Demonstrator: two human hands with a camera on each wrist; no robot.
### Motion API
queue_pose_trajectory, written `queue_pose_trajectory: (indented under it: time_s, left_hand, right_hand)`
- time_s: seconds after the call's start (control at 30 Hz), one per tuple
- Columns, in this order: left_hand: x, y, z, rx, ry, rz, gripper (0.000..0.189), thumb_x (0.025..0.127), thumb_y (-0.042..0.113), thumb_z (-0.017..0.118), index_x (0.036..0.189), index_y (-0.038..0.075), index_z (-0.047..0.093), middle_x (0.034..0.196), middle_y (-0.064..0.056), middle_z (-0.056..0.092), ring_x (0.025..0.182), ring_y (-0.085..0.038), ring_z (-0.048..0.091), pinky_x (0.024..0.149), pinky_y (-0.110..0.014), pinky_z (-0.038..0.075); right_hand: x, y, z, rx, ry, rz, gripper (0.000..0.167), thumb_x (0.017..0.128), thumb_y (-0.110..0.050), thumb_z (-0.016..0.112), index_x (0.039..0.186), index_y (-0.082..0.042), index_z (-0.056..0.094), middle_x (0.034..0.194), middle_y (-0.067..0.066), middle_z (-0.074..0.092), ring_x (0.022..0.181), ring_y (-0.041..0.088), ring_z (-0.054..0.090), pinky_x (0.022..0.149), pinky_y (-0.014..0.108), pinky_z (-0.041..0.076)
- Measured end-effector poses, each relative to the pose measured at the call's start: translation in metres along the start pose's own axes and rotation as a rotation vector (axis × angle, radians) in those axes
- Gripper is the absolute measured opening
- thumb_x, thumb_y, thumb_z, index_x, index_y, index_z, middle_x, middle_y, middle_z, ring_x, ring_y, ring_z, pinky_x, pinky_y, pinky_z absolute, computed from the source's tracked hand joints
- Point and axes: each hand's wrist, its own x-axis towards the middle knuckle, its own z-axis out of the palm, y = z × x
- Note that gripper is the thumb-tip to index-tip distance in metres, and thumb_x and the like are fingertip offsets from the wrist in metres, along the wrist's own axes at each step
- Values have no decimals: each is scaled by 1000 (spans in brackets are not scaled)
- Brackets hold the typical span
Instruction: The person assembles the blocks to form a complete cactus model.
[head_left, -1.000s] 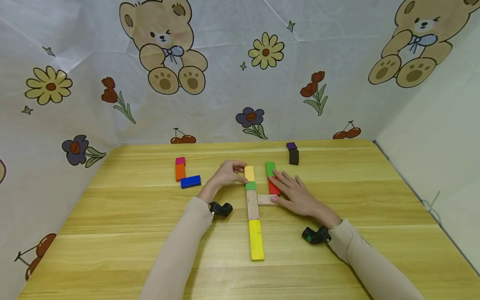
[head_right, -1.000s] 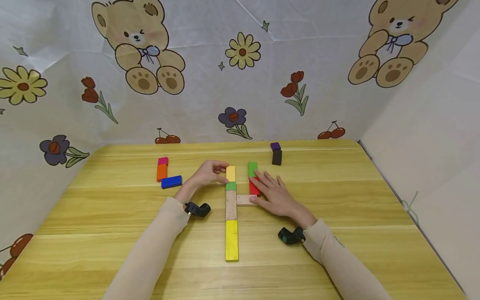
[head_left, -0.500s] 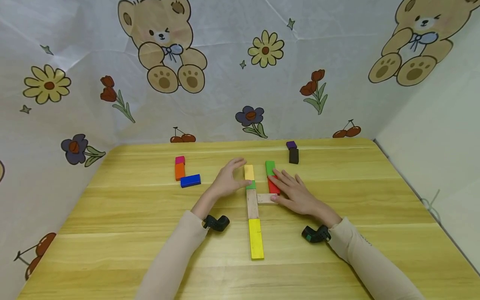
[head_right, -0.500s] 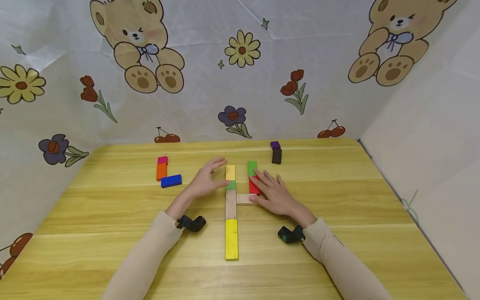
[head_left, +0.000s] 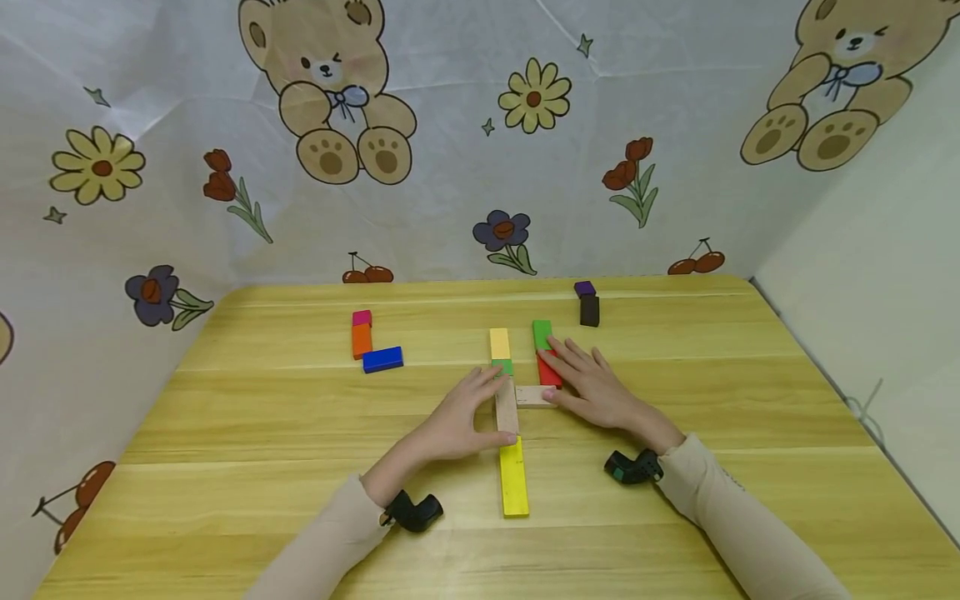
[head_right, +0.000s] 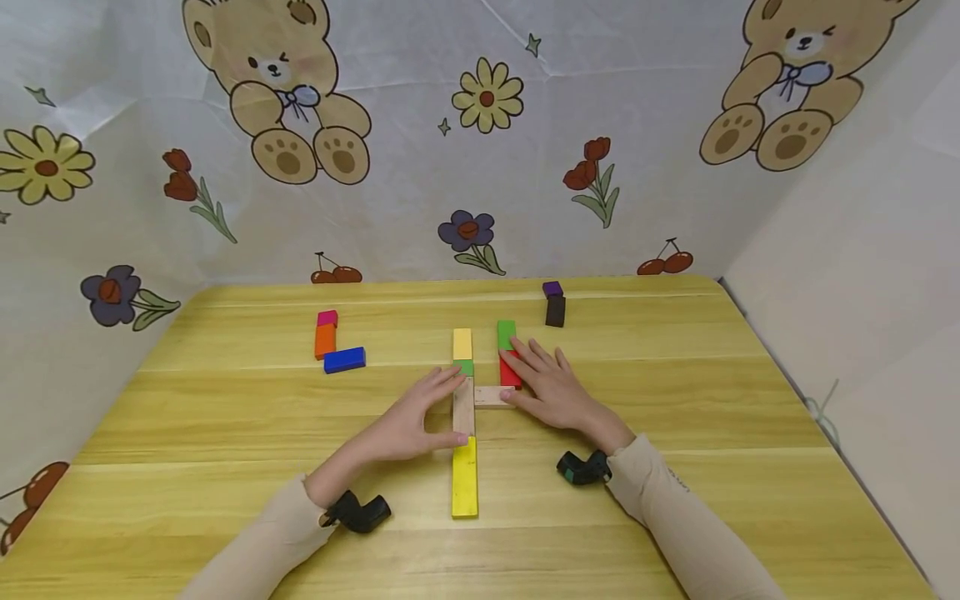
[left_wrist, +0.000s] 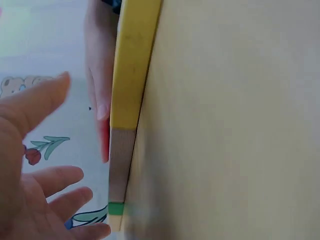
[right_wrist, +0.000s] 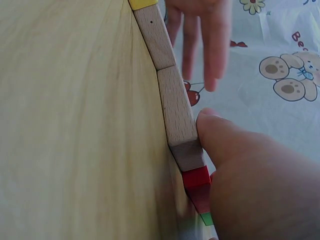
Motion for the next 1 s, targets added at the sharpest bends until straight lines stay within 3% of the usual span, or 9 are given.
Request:
queue_pose_trajectory:
  time_s: [0.37, 0.7, 0.8, 1.0]
  left_hand:
    - [-14, -5, 16, 137, -59, 63, 78, 90, 45, 67, 153, 13, 34, 164, -3, 17, 150, -41, 7, 118, -63, 11]
    - [-15, -8, 20, 128, -76, 75, 75, 92, 45, 65, 153, 12, 34, 165, -3, 13, 151, -38, 5, 119, -61, 4]
    - [-15, -9, 21, 120, -82, 70, 76, 92, 45, 65, 153, 13, 34, 165, -1, 12, 152, -36, 4, 120, -60, 3]
    - [-16, -9, 22, 97, -67, 71, 76, 91, 45, 66, 153, 13, 34, 165, 1, 12, 152, -34, 3, 120, -58, 1]
  right_hand:
    - [0, 1, 1, -6, -6, 7, 67, 99, -44, 53, 155, -15, 30, 164, 11, 18, 149, 41, 14, 114, 70, 6]
    - [1, -1, -2, 24, 16, 9, 67, 98, -44, 55, 154, -15, 32, 163, 12, 20, 148, 41, 19, 113, 71, 7]
    - [2, 0, -7, 76, 68, 10, 66, 98, -40, 57, 153, -12, 35, 162, 15, 23, 146, 41, 24, 113, 69, 15]
    - [14, 19, -34, 179, 301, 66, 57, 94, -23, 66, 144, -2, 47, 147, 22, 41, 132, 42, 43, 105, 62, 37]
